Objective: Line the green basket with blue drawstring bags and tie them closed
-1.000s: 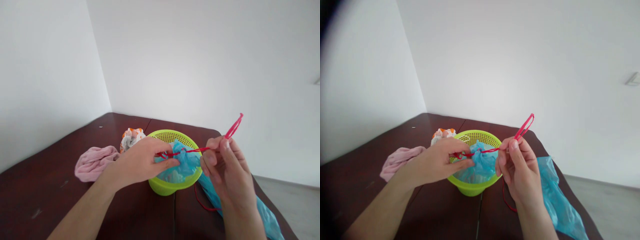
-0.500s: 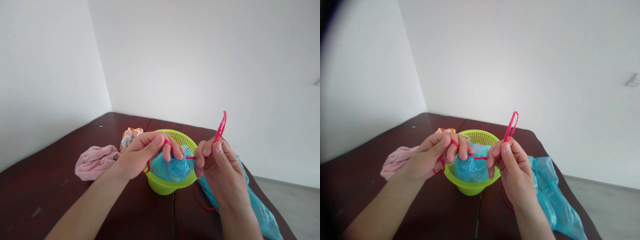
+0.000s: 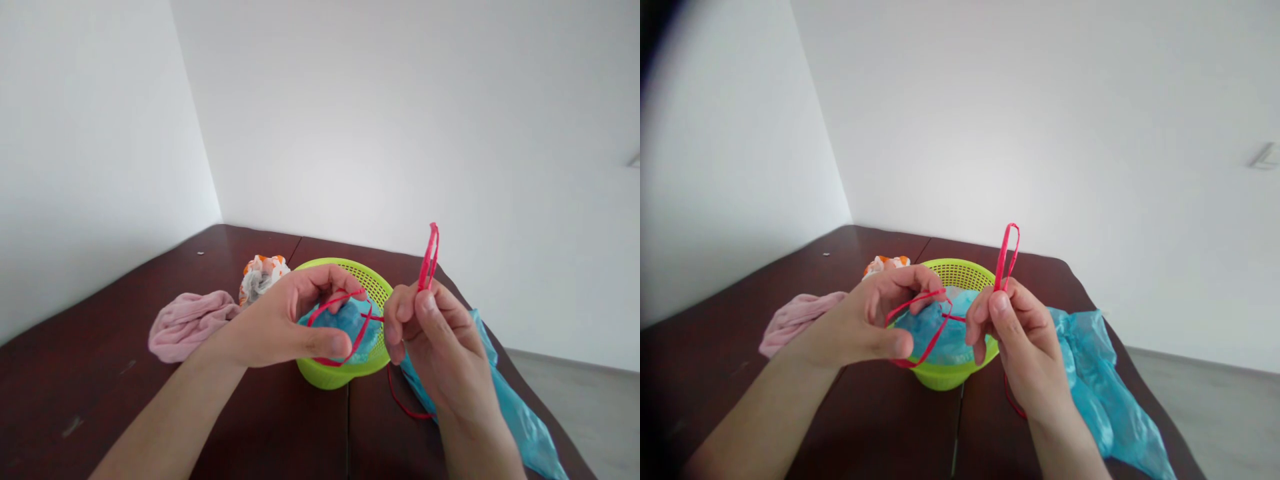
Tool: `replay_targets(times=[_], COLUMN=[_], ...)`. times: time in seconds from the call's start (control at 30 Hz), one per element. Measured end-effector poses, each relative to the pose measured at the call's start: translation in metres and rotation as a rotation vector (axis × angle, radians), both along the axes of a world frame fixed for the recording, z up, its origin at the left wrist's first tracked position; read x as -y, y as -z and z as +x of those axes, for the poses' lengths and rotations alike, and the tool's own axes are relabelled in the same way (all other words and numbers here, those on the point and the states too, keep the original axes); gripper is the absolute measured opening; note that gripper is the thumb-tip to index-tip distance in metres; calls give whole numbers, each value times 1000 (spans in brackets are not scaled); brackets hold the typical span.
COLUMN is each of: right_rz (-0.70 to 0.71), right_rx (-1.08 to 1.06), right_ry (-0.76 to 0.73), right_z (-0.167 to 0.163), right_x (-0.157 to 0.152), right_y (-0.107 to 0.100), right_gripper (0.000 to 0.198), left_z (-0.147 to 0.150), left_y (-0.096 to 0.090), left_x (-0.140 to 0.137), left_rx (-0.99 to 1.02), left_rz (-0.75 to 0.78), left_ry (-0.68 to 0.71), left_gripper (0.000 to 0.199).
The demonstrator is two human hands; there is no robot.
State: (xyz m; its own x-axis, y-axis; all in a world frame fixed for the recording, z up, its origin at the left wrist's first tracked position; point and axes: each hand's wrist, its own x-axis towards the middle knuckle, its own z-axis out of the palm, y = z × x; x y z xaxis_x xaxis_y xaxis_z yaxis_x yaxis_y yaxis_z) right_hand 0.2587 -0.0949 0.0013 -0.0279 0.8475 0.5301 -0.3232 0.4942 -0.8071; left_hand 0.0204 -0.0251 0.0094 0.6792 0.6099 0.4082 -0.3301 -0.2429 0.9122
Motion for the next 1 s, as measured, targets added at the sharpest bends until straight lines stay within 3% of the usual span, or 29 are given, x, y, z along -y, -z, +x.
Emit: replay_targets(times=[0.27, 0.33, 0.47, 0.57, 0.67, 0.83, 0.87, 0.97, 1.0], right_rz=[9, 11, 4, 10, 29, 34, 35, 45, 54], right_rx=[-15, -20, -40, -66, -92, -76, -70, -55, -41], right_ry=[9, 9, 28, 63, 71, 67, 68, 75, 91], right_z=[-2, -1, 2, 5, 6, 4, 4, 5, 6], right_x=[1, 1, -1, -3, -4, -5, -5, -6, -5], right_y=[2, 2, 0, -1, 0, 2, 3, 3, 4], right_gripper=[34, 35, 36, 35, 35, 35, 35, 35, 36], left_z=[-1, 0, -3, -7, -8, -10, -11, -17, -19], left_y=[-1, -4, -7, -6, -4, -7, -8, -13, -15], left_x=[-3, -6, -13, -17, -15, -11, -11, -12, -12], left_rx=[-60, 1, 176, 226, 111, -295, -374, -563, -597], left_rz=[62, 60, 91, 133, 180, 332, 373, 490, 521], left_ry=[-20, 18, 66, -43, -247, -468, -476, -457, -447], left_gripper=[32, 39, 77, 59, 43, 78, 72, 30, 26])
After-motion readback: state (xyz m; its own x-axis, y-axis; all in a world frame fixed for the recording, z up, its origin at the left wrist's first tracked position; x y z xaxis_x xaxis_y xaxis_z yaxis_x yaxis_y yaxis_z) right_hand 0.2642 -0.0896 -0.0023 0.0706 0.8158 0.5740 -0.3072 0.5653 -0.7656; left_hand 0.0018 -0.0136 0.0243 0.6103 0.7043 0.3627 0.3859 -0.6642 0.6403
